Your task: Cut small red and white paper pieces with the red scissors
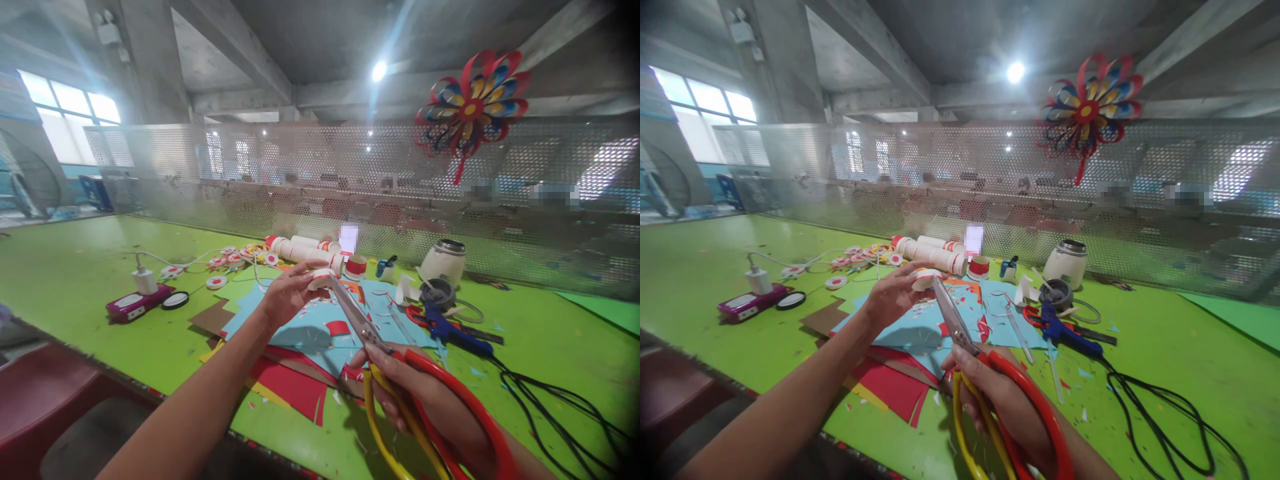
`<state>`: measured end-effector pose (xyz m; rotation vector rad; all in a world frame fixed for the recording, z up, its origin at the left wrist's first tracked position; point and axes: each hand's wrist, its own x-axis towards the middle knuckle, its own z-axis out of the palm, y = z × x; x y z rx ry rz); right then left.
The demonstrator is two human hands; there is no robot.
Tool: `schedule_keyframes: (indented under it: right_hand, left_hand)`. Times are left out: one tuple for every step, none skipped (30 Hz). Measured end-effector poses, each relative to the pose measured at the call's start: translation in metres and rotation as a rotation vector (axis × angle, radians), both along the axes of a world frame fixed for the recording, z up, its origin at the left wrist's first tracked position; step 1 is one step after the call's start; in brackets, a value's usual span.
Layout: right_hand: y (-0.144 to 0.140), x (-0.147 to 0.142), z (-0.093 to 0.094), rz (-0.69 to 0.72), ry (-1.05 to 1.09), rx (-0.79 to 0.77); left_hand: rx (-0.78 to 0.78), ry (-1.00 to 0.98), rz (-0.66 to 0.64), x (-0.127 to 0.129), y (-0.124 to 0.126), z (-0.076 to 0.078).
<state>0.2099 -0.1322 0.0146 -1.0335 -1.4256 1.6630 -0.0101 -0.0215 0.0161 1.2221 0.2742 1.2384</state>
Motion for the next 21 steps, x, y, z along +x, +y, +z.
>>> schedule_keyframes:
  right_hand:
    - [-0.0003,-0.0004,0.0007,0.001,-0.002,0.0]
    - [-0.0004,-0.0007,0.001,-0.001,-0.003,0.003]
    - [-0.0001,-0.0007,0.0007,-0.001,-0.002,0.007]
    - [0.0005,-0.0007,0.0001,0.0,-0.002,0.01]
    - [0.0013,-0.0005,-0.0006,0.004,-0.003,0.013]
    - [0.0021,-0.0003,-0.0014,0.009,-0.004,0.019]
    - [0.0029,-0.0001,-0.0019,0.015,-0.006,0.027]
    - [0.0034,-0.0001,-0.0021,0.02,-0.007,0.036]
    - [0.0037,-0.0002,-0.002,0.024,-0.009,0.043]
    - [0.0036,-0.0004,-0.0016,0.022,-0.013,0.048]
    - [0.0033,-0.0008,-0.001,0.018,-0.019,0.052]
    - [0.0028,-0.0011,-0.0004,0.012,-0.025,0.053]
    - [0.0023,-0.0015,0.0001,0.006,-0.031,0.054]
    - [0.0019,-0.0018,0.0005,0.001,-0.035,0.057]
    - [0.0017,-0.002,0.0006,-0.003,-0.036,0.061]
    - [0.0017,-0.0021,0.0004,-0.004,-0.035,0.067]
    - [0.002,-0.0023,0.0001,-0.004,-0.034,0.07]
    - [0.0023,-0.0024,-0.0003,-0.005,-0.034,0.073]
    - [0.0027,-0.0025,-0.0006,-0.002,-0.035,0.076]
    - [0.003,-0.0028,-0.0008,0.001,-0.039,0.081]
    - [0.0032,-0.0031,-0.0009,0.004,-0.044,0.091]
  left_hand:
    - [0.002,0.0,0.0,0.0002,0.0,0.0002]
    - [0.005,0.0,0.001,0.0003,0.0,0.0003]
    - [0.009,0.001,0.001,0.0005,0.0,0.0004]
    - [0.014,0.002,-0.001,0.0006,0.0001,0.0005]
    - [0.017,0.004,-0.001,0.0007,0.0001,0.0007]
    - [0.016,0.006,0.002,0.0008,0.0001,0.0009]
    - [0.014,0.007,0.006,0.0009,0.0001,0.0011]
    - [0.01,0.007,0.012,0.0011,0.0001,0.0012]
    - [0.006,0.007,0.019,0.0012,0.0,0.0014]
    - [0.003,0.008,0.026,0.0014,0.0,0.0014]
    - [-0.001,0.009,0.03,0.0015,0.0,0.0013]
    - [-0.003,0.01,0.034,0.0017,0.0001,0.0012]
    - [-0.003,0.012,0.036,0.0018,0.0003,0.001]
    - [-0.001,0.012,0.038,0.0018,0.0006,0.0007]
    - [0.0,0.014,0.038,0.0019,0.0009,0.0005]
    - [0.004,0.014,0.036,0.0019,0.0012,0.0003]
    - [0.006,0.014,0.033,0.0019,0.0014,0.0002]
    - [0.006,0.015,0.03,0.0019,0.0015,0.0001]
    - [0.003,0.015,0.029,0.0019,0.0014,0.0002]
    - [0.0,0.015,0.029,0.0019,0.0012,0.0004]
    - [-0.003,0.015,0.029,0.002,0.0009,0.0005]
